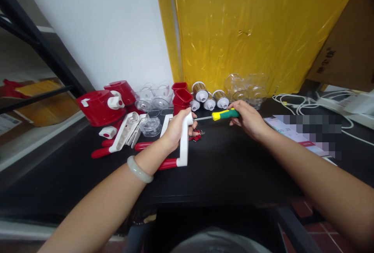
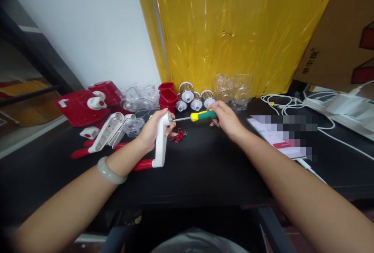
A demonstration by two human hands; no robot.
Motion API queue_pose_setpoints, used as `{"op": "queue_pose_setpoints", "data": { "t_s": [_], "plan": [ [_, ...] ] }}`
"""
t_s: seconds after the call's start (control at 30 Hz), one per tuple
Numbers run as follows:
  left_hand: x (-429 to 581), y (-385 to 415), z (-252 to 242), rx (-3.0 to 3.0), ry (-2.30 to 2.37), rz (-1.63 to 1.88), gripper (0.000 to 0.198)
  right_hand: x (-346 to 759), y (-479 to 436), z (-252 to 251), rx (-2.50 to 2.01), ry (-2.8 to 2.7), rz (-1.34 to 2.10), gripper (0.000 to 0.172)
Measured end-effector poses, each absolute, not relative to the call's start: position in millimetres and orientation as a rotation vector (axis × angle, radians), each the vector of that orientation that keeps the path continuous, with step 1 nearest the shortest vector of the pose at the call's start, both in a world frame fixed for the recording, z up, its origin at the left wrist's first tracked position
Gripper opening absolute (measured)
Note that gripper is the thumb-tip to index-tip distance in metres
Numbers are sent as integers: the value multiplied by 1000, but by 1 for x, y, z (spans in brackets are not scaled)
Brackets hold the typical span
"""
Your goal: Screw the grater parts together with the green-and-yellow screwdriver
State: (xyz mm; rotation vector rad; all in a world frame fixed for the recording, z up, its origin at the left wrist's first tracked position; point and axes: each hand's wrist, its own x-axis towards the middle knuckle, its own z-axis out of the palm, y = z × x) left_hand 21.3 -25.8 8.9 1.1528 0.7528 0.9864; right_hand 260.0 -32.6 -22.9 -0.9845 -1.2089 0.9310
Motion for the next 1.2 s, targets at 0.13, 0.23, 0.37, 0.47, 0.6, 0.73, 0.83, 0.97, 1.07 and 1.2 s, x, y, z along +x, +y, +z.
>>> {"op": "queue_pose_setpoints", "data": {
  "t_s": [0.13,0.23,0.37,0.47,0.6,0.73,0.83,0.97,1.07,1.2],
  "plan": [
    [21,-26,9,1153,756,988,31,259,-33,-22,-943,-1170,962,26],
    [21,-26,9,1156,746,985,30,258,-34,-21,-921,-1119,1002,24],
    [21,-24,8,1164,748,988,31,257,-35,-19,-914,-1066,1031,25],
    [21,-25,8,1161,763,987,33,257,-33,-20,-917,-1071,1022,26],
    [21,-25,9,1150,774,987,33,260,-29,-24,-982,-1151,1000,45],
    [21,-25,9,1159,771,994,32,262,-31,-24,-1087,-1233,908,51],
    [21,-25,9,1164,767,988,30,261,-34,-22,-1087,-1197,932,44],
    [21,-25,9,1152,772,985,28,258,-34,-22,-988,-1160,985,35],
    [21,-24,9,1146,772,983,28,257,-34,-21,-958,-1116,1015,30],
    [21,-24,9,1134,780,973,27,257,-34,-20,-920,-1066,1074,28]
  ]
}}
